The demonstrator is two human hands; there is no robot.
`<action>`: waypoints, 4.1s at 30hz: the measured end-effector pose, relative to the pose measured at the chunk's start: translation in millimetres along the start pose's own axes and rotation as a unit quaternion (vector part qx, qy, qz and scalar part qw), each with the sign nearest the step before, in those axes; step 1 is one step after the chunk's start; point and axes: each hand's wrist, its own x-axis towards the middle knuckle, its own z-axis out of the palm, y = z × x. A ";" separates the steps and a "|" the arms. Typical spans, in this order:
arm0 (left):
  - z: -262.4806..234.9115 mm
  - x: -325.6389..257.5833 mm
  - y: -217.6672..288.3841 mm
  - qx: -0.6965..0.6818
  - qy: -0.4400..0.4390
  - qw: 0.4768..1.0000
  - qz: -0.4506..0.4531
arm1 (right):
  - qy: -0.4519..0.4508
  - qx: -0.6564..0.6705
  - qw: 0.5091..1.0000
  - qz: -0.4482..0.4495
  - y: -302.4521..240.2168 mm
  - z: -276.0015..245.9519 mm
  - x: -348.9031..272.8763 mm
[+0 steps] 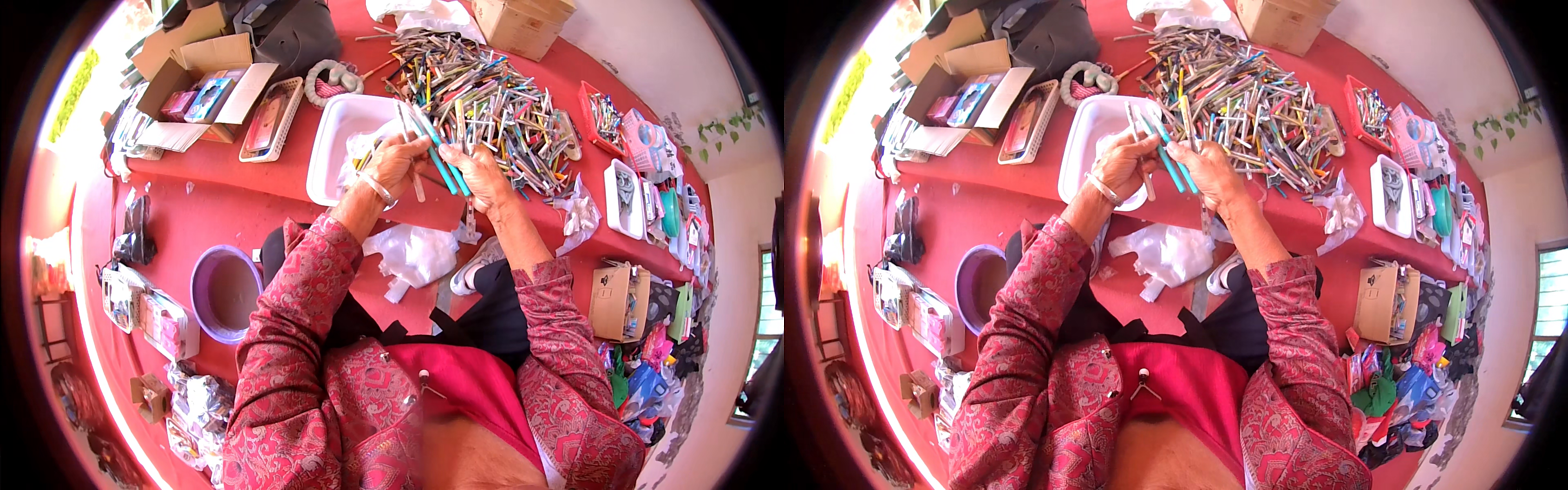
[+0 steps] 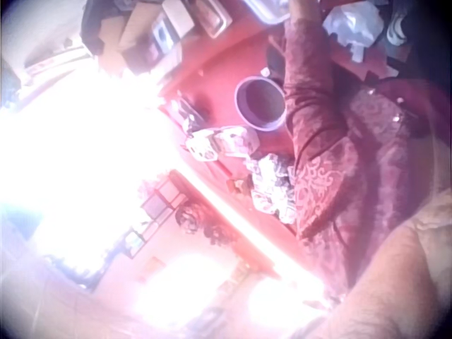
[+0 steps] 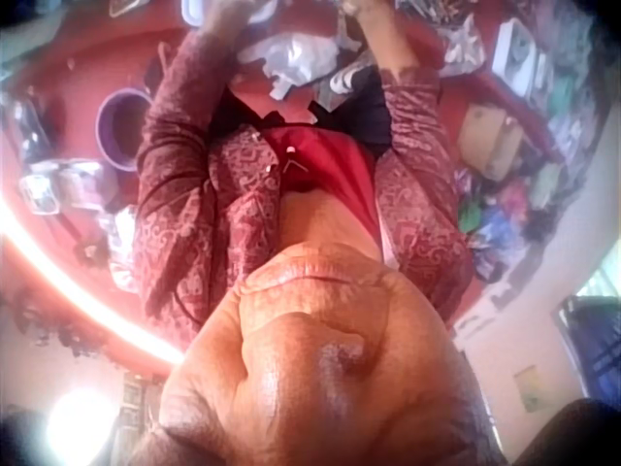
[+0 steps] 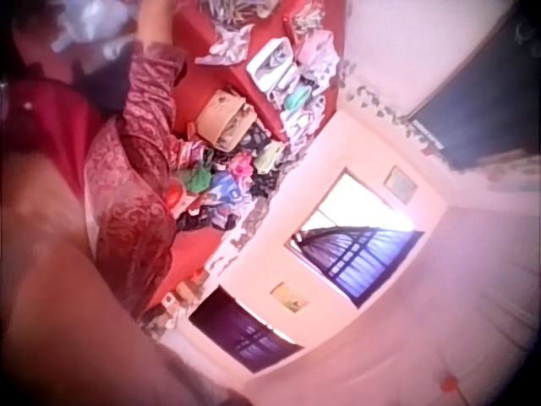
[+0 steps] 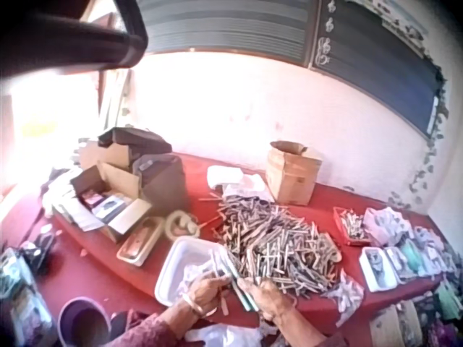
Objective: The person sits on the floor and sorts a large pile of used pens and pencils. They pick up handfuls of writing instruments, separate them by type or color, and place them into a white plastic container. The person also handles plastic bags and other stationery items scattered around the workspace.
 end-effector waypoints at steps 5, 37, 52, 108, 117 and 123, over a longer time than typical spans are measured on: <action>-7.2 2.2 -2.5 -0.018 -0.019 1.000 -0.016 | 0.024 -0.067 0.997 -0.033 11.3 -1.1 6.9; 15.2 -20.5 -1.1 0.001 -0.237 0.955 -0.179 | -0.059 0.058 0.997 0.004 -24.6 -30.2 9.1; -6.0 -15.4 8.8 0.012 -0.125 0.981 -0.149 | -0.008 0.021 0.999 -0.042 -38.1 -57.0 8.4; -12.7 7.5 -5.6 -0.097 0.089 0.991 -0.016 | -0.230 -0.193 0.952 0.054 -23.7 -6.6 -13.6; -25.8 7.5 -0.7 -0.188 0.009 0.978 -0.091 | -0.178 -0.136 0.972 0.063 -35.3 -12.4 -3.7; 0.8 6.3 -15.0 -0.102 0.055 0.974 -0.194 | -0.071 0.346 0.934 0.056 -4.9 -64.1 31.5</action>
